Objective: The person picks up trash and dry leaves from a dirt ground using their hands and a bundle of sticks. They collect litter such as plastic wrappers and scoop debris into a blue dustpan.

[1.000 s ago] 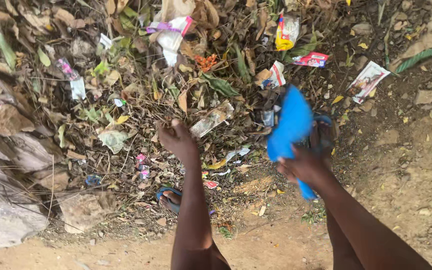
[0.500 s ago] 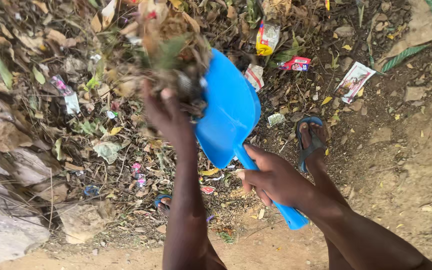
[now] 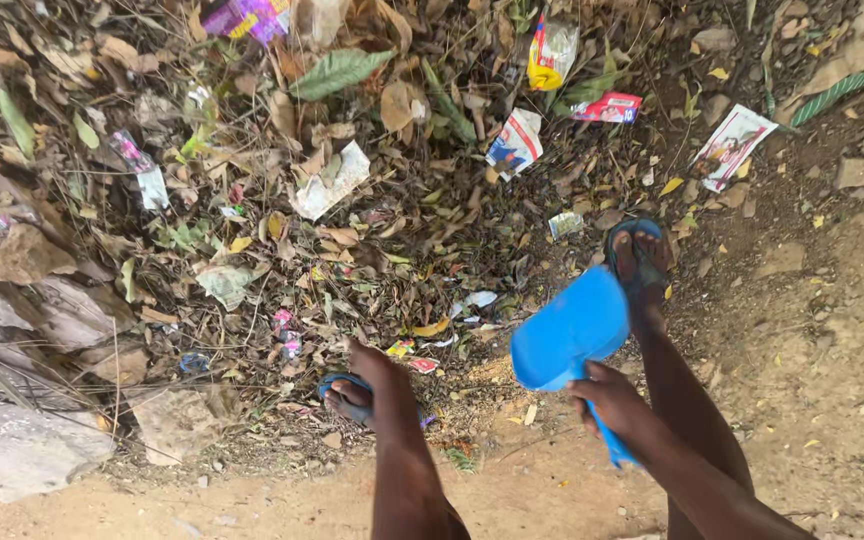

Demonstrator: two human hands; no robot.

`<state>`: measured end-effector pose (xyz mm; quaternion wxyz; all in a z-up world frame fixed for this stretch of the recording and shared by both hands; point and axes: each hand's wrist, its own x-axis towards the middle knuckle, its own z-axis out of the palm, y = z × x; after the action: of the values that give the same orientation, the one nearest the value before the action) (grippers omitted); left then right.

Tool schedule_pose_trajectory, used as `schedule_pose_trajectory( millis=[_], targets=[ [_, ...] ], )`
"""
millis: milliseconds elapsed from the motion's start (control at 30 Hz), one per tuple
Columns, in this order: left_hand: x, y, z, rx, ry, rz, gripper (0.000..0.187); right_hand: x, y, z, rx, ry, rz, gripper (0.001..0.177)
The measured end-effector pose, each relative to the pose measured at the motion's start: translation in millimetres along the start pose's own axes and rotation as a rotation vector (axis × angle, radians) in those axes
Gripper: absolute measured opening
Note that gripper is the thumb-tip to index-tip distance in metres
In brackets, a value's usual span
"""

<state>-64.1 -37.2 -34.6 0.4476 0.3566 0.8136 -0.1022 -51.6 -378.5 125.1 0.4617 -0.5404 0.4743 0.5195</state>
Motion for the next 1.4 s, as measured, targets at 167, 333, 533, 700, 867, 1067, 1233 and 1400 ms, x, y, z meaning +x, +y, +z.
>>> schedule_pose_trajectory(
  millis=[167, 333, 533, 700, 867, 1067, 1233, 1400],
  targets=[
    [-49, 22, 55, -0.397, -0.233, -0.129, 0.075, 45, -24, 53, 0.094, -0.222, -0.105, 0.013],
    [-83, 96, 101, -0.455, -0.344, 0.342, 0.079, -13, -129, 112, 0.058, -0.304, -0.192, 0.018],
    [-161, 194, 89, -0.372, -0.496, 0.481, 0.076, -113, -218, 134, -0.023, -0.435, -0.279, 0.023],
    [-184, 227, 48, -0.399, -0.612, 0.456, 0.077, -142, -239, 104, -0.291, -0.424, -0.390, 0.044],
    [-84, 223, 15, -0.039, -0.167, 0.672, 0.073, -139, -236, 6, -0.505, 0.057, -0.419, 0.085],
    [52, 197, -32, 0.190, 0.025, 0.734, 0.079, 12, -314, -160, -1.162, 0.913, -0.740, 0.081],
    [74, 197, -16, 0.228, 0.035, 0.604, 0.078, 145, -365, -186, -1.267, 0.901, -0.764, 0.042],
    [46, 211, 42, 0.015, -0.082, 0.754, 0.079, 143, -367, -6, -0.918, 0.431, -0.527, 0.059]
  ],
)
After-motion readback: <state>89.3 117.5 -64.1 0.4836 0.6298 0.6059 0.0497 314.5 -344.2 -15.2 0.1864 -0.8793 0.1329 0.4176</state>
